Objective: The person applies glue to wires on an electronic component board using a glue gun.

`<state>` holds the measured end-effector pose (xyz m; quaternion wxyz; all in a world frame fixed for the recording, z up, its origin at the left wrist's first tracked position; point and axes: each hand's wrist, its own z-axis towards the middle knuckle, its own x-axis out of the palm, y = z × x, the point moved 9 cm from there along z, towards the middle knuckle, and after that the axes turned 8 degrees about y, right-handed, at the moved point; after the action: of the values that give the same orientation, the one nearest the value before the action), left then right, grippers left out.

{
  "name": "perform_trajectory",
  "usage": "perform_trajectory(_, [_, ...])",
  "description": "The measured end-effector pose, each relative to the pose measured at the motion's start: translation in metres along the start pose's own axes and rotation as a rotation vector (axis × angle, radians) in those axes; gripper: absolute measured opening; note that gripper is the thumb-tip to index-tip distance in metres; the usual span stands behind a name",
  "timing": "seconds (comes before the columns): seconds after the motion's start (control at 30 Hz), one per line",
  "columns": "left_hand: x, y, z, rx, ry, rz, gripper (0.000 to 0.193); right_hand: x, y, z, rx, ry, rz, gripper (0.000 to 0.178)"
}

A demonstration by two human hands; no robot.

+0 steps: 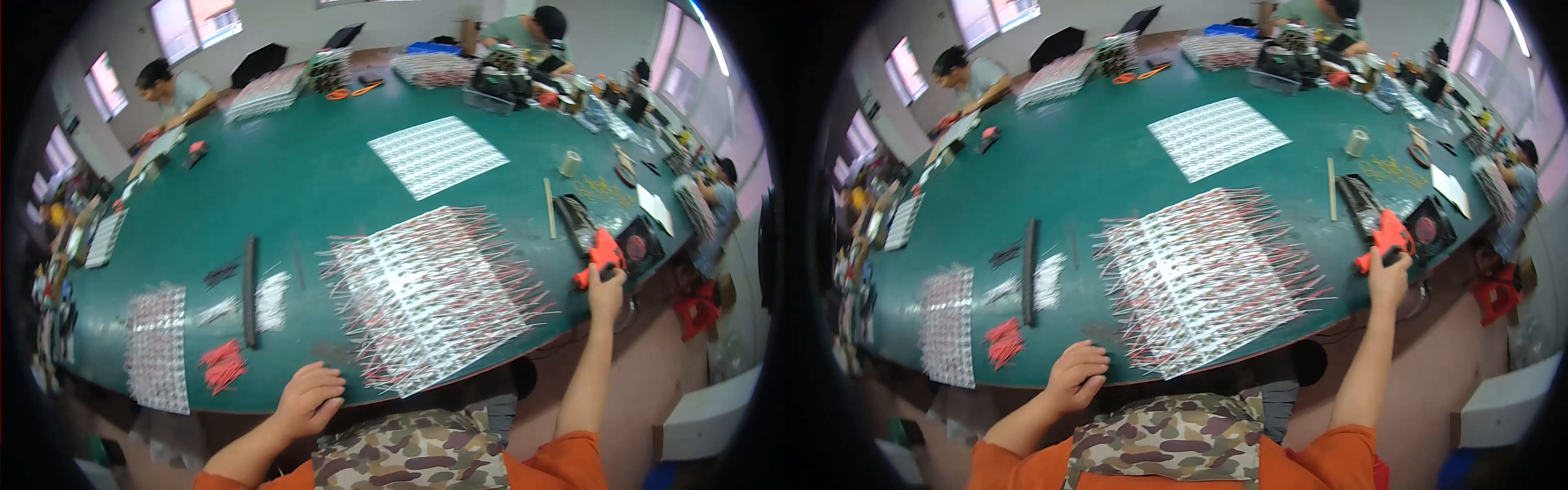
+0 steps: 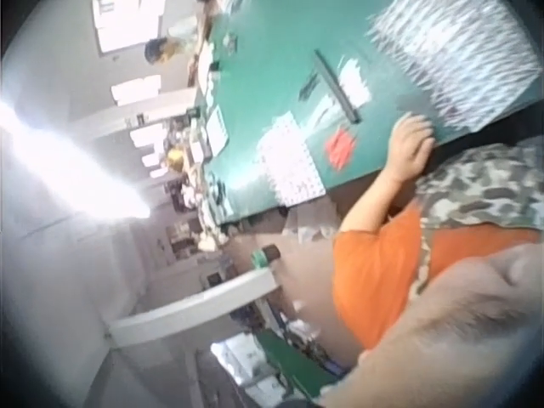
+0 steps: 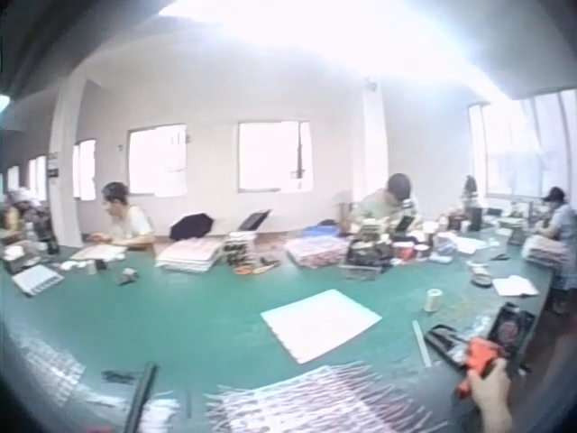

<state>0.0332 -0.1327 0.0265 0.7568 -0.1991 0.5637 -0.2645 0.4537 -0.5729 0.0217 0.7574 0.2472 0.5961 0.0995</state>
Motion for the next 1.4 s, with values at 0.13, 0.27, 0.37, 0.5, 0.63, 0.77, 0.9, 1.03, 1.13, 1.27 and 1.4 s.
perform_trajectory(0.13, [-0.026,0.004,0.004,0.095,-0.073,0.108,0.017,0.019,-0.018,0.031,-0.034,-0.046,0.022,0.086])
perform_trajectory(0.27, [-0.083,0.038,0.011,-0.026,-0.230,0.260,0.009,0.034,-0.065,0.066,0.034,-0.176,0.565,0.061])
perform_trajectory(0.37, [-0.115,0.084,0.017,-0.226,-0.288,0.202,0.013,0.055,-0.055,0.074,0.071,-0.044,1.078,0.029])
perform_trajectory(0.5, [-0.131,0.128,0.036,-0.366,-0.242,0.308,0.013,0.035,-0.031,0.056,-0.063,-0.096,1.180,0.051])
perform_trajectory(0.63, [-0.124,0.147,0.056,-0.416,-0.053,0.457,0.018,-0.016,0.016,-0.029,-0.288,-0.193,1.307,0.042])
perform_trajectory(0.77, [-0.114,0.158,0.073,-0.450,0.124,0.581,0.019,-0.009,0.012,-0.071,-0.260,0.413,1.511,0.020])
perform_trajectory(0.9, [-0.101,0.160,0.085,-0.407,0.274,0.692,0.019,-0.015,0.026,-0.131,-0.284,0.619,1.495,0.021])
perform_trajectory(1.03, [-0.091,0.160,0.086,-0.343,0.336,0.793,0.010,-0.019,0.030,-0.162,-0.278,0.622,1.435,0.031])
perform_trajectory(1.13, [-0.083,0.152,0.086,-0.282,0.338,0.888,0.007,-0.022,0.034,-0.172,-0.254,0.588,1.410,0.040])
perform_trajectory(1.27, [-0.079,0.141,0.083,-0.195,0.288,0.949,0.013,-0.019,0.037,-0.174,-0.276,0.614,1.410,0.046])
perform_trajectory(1.4, [-0.077,0.142,0.081,-0.179,0.285,0.961,0.017,-0.015,0.041,-0.178,-0.230,0.619,1.416,0.042])
